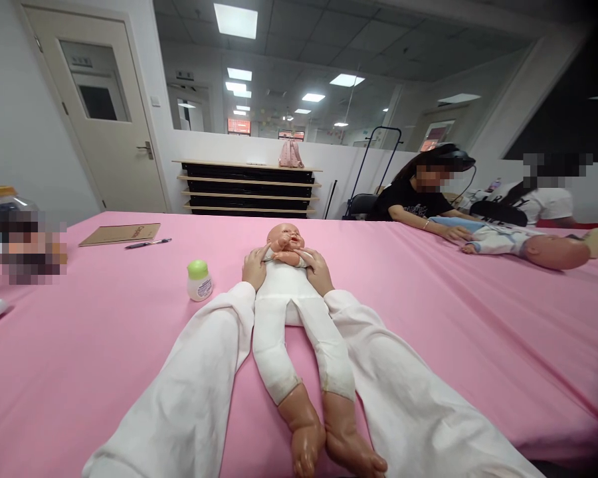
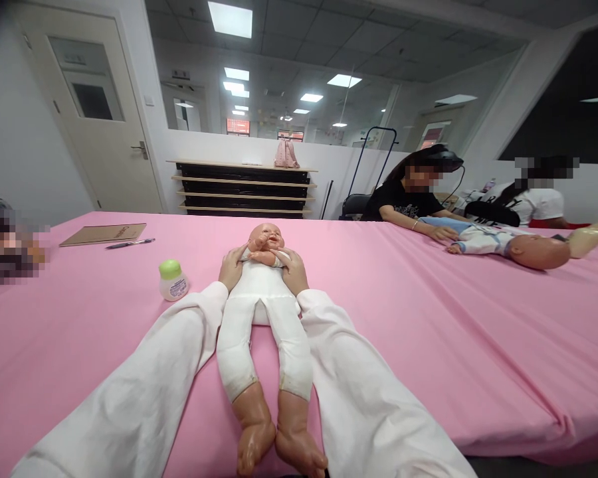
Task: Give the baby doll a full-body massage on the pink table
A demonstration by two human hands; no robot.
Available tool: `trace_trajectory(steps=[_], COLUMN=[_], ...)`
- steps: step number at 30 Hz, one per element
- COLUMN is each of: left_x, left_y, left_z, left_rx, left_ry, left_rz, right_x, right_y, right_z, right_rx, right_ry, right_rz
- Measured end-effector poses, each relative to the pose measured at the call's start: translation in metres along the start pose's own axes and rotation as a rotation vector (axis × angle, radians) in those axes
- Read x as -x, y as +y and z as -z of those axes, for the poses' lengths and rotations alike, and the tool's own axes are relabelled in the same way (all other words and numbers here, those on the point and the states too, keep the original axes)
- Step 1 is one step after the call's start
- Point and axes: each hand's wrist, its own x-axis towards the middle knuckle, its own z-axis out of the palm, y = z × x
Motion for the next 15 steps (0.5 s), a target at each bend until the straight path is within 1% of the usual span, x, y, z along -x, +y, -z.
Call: trace_trajectory(steps=[4,6,7,9,12,14,15], left_x=[0.0,0.001,0.002,0.004,0.005,0.005,0.004], left_y=[0.0,0.0,0.0,0.001,0.0,-0.002,-0.003], left_z=[0.0,-0.001,0.0,0.001,0.004,0.005,0.005], left_rx=[-0.026,0.007,0.04,0.128,0.231,0.25,0.248], left_ry=[-0.007,0.025,0.055,0.135,0.231,0.282,0.308], left_rz=[0.024,0.055,0.081,0.169,0.4,0.559,0.607], right_x=[0.002,0.004,0.005,0.007,0.011,0.014,0.015], right_y=[-0.002,-0.003,-0.002,0.004,0.025,0.042,0.05], right_z=[0.001,0.0,0.0,-0.002,-0.005,-0.006,-0.006], right_rx=[-0.016,-0.043,-0.057,-0.093,-0.179,-0.24,-0.262], right_ry=[-0.001,0.065,0.126,0.295,0.554,0.688,0.733], right_rz=[-0.011,-0.075,-0.128,-0.275,-0.583,-0.786,-0.854])
